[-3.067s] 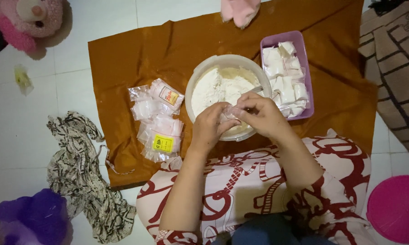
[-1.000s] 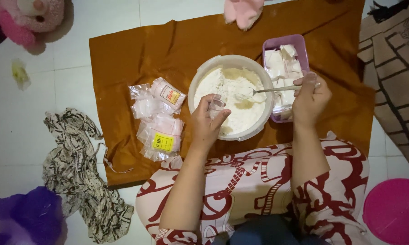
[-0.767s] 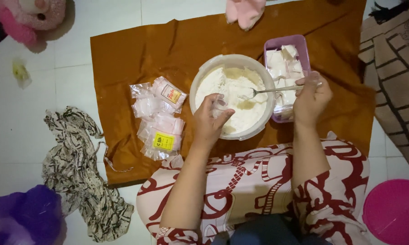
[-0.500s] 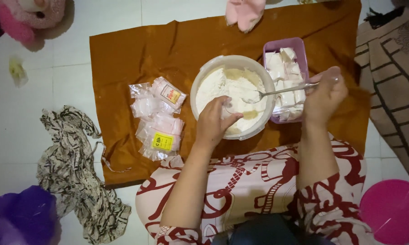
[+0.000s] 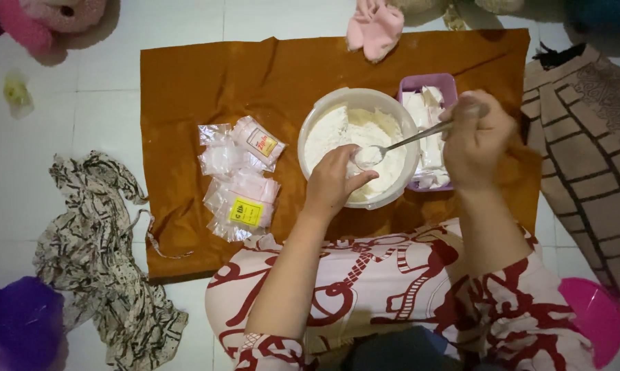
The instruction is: Packaging small food blocks into plastic bags and adding a spoonful of white powder to each.
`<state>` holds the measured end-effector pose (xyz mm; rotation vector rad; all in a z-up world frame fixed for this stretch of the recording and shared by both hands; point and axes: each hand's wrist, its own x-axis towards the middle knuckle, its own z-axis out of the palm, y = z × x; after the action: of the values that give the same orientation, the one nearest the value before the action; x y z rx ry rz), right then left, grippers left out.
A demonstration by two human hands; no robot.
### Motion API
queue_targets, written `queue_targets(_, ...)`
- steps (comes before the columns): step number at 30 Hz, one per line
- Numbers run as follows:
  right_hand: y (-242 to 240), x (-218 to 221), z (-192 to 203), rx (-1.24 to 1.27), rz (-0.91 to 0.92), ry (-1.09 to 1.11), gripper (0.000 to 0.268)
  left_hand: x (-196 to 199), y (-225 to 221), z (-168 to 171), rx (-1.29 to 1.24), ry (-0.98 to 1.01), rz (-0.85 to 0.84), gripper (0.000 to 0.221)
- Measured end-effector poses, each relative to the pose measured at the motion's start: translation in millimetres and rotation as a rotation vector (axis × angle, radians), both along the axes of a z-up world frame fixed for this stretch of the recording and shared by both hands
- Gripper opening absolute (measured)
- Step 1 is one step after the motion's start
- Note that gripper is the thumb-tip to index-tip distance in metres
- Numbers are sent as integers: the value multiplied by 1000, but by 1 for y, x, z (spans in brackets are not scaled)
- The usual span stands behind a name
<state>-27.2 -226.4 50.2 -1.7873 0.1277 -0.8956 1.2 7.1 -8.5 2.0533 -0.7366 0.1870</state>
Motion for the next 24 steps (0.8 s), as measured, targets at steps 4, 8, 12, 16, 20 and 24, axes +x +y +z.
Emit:
queue_targets(4,11,3,11,-339,53,-9,43,-1,2,8,-19,-36,-7,50)
queue_targets(8,42,-1,36,-424,217,28,34,1,1,-6,-71,-4,5,50)
queue_targets(12,76,-5,74,-419,410,206,11,5,-2,-20,-157,5,42,49)
queue_targets(16,81,-17,78,-484,484,190,18,7,-1,-23,-221,76,73,53)
queue_targets(20,87,-27,81,-578,505,101,15,1,-4,-21,-314,206,109,54)
queue_targets(24,81,-31,81,-630,495,25,14,-1,-4,-17,-415,262,138,51)
